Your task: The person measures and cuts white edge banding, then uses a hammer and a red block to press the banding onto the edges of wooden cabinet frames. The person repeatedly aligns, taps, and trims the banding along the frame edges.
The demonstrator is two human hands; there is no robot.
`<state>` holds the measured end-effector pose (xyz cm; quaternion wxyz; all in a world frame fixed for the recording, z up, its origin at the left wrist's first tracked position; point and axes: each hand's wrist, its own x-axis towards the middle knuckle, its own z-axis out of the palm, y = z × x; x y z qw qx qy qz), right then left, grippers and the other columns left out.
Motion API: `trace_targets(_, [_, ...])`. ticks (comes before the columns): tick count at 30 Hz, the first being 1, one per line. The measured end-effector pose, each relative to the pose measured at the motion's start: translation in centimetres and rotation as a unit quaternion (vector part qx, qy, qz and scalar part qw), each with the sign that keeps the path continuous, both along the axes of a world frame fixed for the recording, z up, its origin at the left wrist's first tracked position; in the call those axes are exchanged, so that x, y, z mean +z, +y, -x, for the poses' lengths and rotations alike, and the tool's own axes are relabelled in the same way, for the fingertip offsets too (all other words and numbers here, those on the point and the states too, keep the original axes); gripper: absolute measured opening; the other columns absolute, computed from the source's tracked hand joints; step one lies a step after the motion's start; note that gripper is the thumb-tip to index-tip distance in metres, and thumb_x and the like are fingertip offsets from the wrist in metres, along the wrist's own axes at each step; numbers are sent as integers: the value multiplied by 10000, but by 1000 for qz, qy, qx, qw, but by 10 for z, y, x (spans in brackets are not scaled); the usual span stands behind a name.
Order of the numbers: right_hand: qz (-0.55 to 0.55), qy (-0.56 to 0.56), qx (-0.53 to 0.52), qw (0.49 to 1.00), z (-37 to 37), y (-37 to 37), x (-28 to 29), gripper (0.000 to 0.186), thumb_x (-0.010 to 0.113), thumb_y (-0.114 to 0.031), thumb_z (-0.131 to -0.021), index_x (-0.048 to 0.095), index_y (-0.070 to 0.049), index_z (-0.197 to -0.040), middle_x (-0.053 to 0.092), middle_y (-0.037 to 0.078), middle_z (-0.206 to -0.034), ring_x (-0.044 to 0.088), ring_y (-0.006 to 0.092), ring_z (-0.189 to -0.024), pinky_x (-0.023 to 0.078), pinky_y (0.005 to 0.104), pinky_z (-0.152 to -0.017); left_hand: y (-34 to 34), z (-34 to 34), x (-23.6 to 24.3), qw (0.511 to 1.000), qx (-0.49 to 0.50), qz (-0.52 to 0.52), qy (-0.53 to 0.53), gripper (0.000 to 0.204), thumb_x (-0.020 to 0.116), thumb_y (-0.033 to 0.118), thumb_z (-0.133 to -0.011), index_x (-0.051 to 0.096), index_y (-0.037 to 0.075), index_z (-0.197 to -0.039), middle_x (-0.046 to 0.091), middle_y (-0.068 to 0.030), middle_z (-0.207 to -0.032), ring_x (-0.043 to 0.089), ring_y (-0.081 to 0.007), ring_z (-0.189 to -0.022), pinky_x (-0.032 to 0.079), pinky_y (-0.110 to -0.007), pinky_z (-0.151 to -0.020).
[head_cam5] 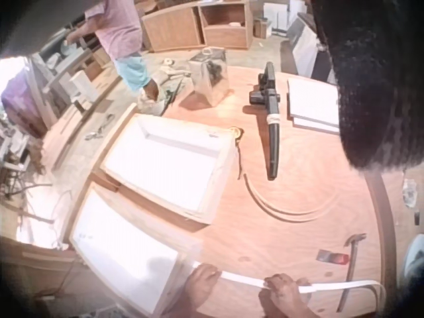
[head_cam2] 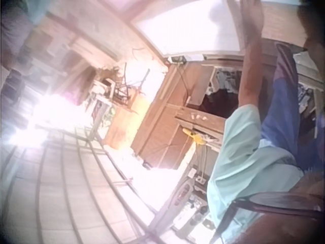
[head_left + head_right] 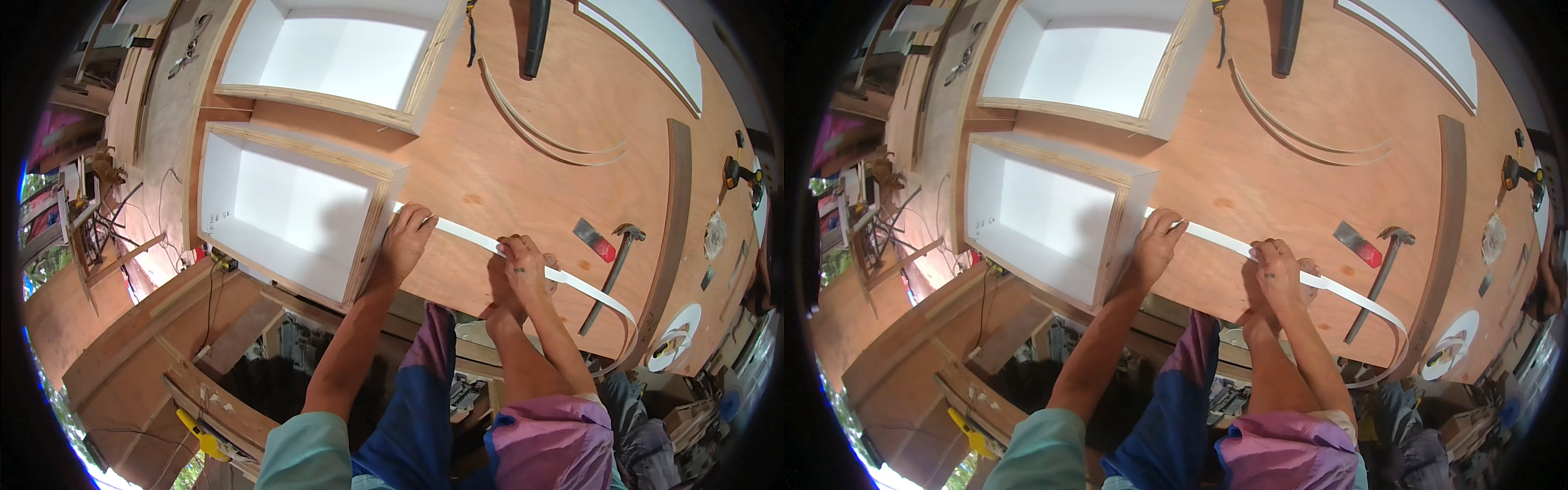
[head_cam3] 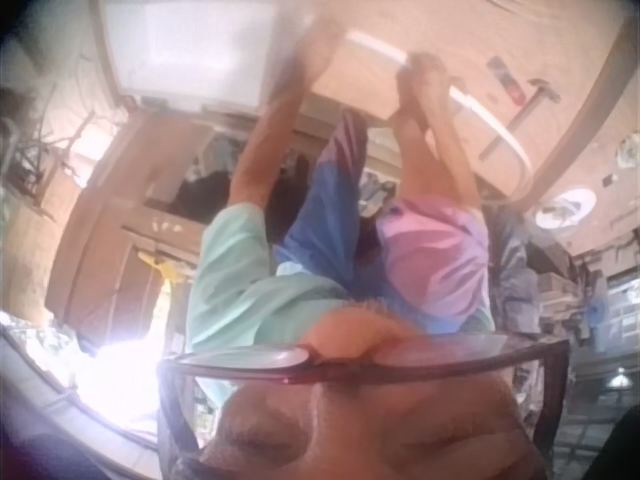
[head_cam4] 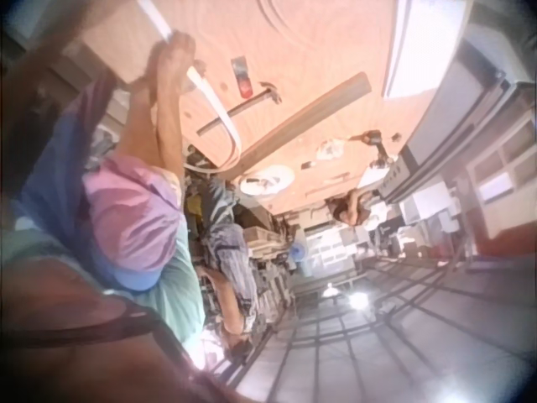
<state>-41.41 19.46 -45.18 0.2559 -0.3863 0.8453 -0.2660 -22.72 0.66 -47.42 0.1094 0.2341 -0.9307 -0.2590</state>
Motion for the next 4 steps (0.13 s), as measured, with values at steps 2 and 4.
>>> trace_targets(2, [-7,-10,11,1000,4,4,1,90,663,-63,-868,697,-49,-951,655,153,-875,651,337,-775,519,422,-677,-1,0,0,1000,-8,2,-4,304,652,3,-728,687,8,-1030,597,-76,-1081,554,-261,-1128,501,-383,-937])
trace_targets(4, [-23,-2,33,999,11,21,-3,155,691,-89,-852,714,-62,-1003,663,151,-889,653,338,-792,519,428,-707,-3,0,1,1000,-14,5,-10,314,656,-5,-724,691,11,-1037,598,-74,-1085,553,-258,-1134,505,-381,-931])
